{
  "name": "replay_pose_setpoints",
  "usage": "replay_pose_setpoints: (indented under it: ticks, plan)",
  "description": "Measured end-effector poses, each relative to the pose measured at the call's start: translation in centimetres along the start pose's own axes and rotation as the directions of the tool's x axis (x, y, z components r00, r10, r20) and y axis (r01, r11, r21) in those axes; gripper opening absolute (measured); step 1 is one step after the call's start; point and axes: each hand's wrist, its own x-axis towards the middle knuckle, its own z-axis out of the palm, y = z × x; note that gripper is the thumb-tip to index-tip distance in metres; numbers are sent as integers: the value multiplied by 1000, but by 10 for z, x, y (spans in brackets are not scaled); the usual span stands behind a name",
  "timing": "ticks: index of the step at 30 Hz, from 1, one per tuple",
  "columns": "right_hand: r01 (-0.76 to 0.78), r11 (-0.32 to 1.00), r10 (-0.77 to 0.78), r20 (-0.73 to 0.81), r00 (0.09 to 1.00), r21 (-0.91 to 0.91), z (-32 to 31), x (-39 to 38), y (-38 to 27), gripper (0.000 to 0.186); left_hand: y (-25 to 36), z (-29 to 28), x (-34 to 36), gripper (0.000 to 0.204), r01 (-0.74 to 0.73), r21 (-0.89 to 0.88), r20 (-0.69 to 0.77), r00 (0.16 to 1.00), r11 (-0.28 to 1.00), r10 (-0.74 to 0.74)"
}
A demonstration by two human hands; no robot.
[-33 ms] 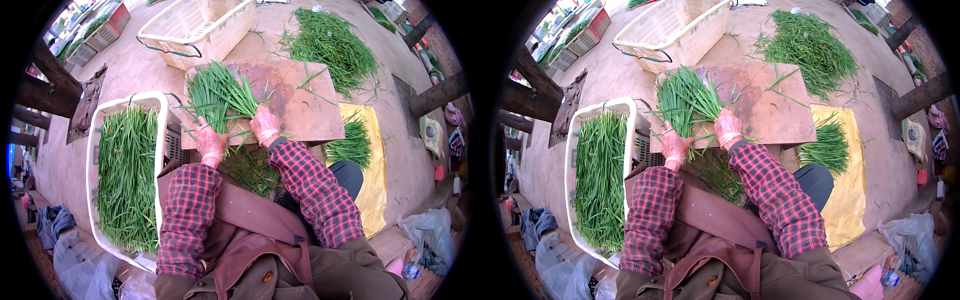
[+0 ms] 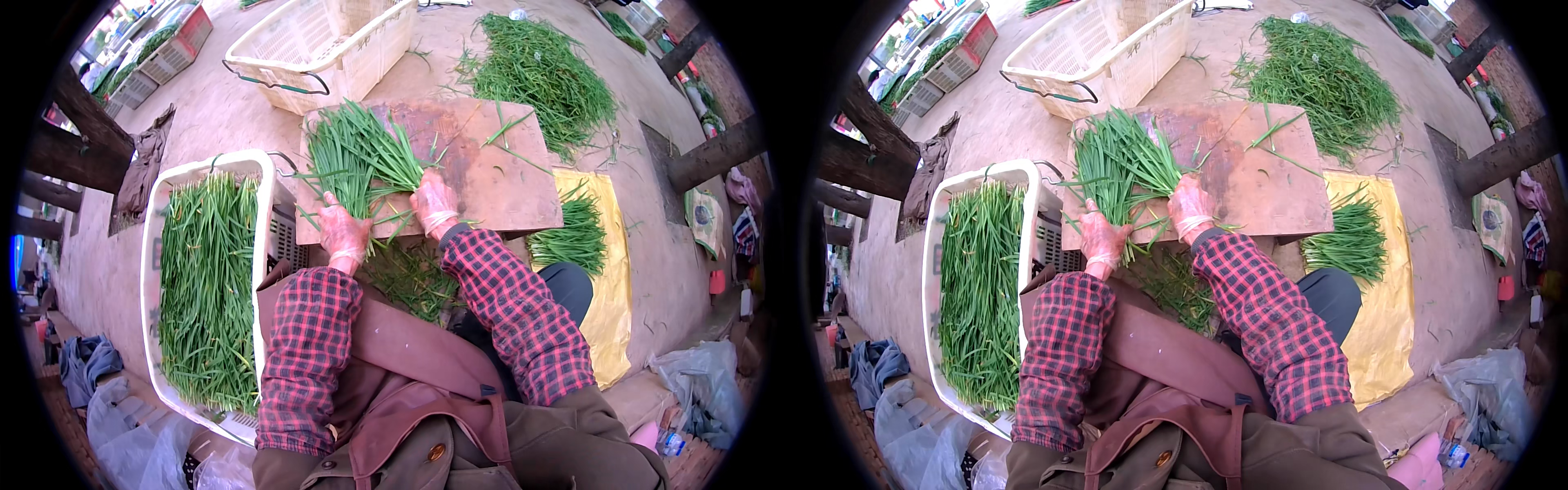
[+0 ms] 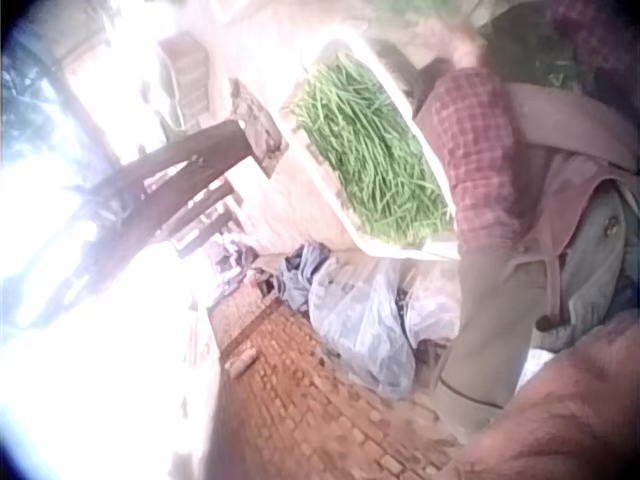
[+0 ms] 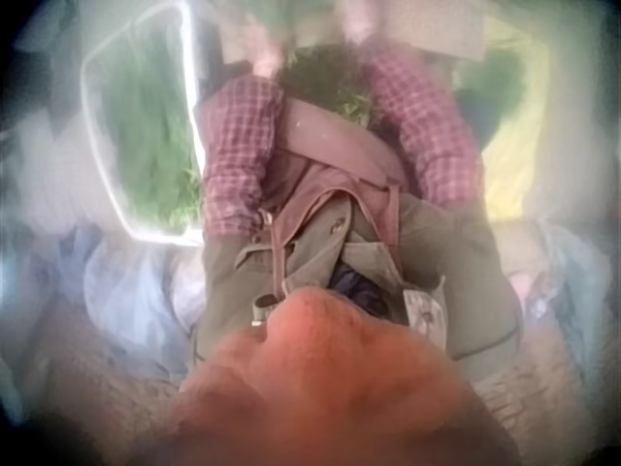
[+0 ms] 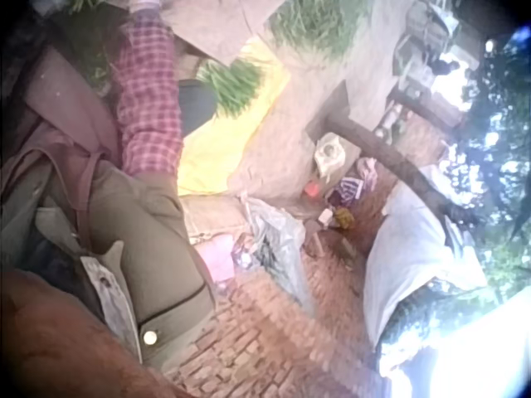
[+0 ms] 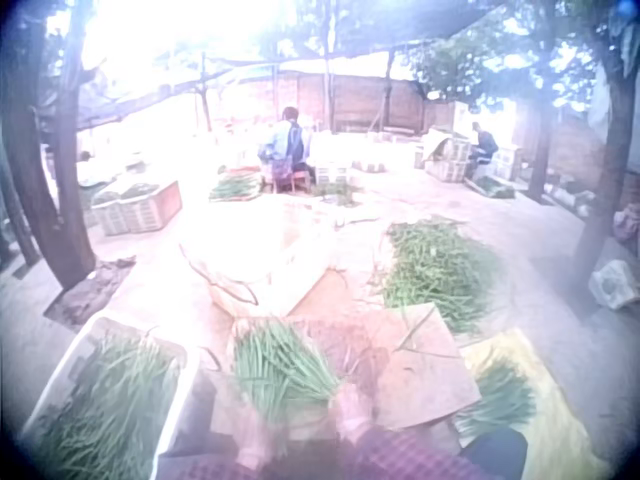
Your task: The person sorts bundles of green leeks by hand, removing withered leaves and placing the cleaned bundles into a white plastic crate.
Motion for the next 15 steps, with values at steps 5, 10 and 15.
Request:
replay_pose_setpoints:
  ticks: [5,10,15]
  plan:
    - [16,1000,-12,-251,968,14,-21,27,83,31,-5,13,2,105,-20,26,-53,998,999,22]
    - [-301,929,326,-94,941,215,-59,30,167,34,-3,22,4,104,-24,29,-76,997,999,26]
    - [-337,887,393,-134,910,315,-39,-16,154,35,-5,8,3,110,-69,25,-53,996,997,70]
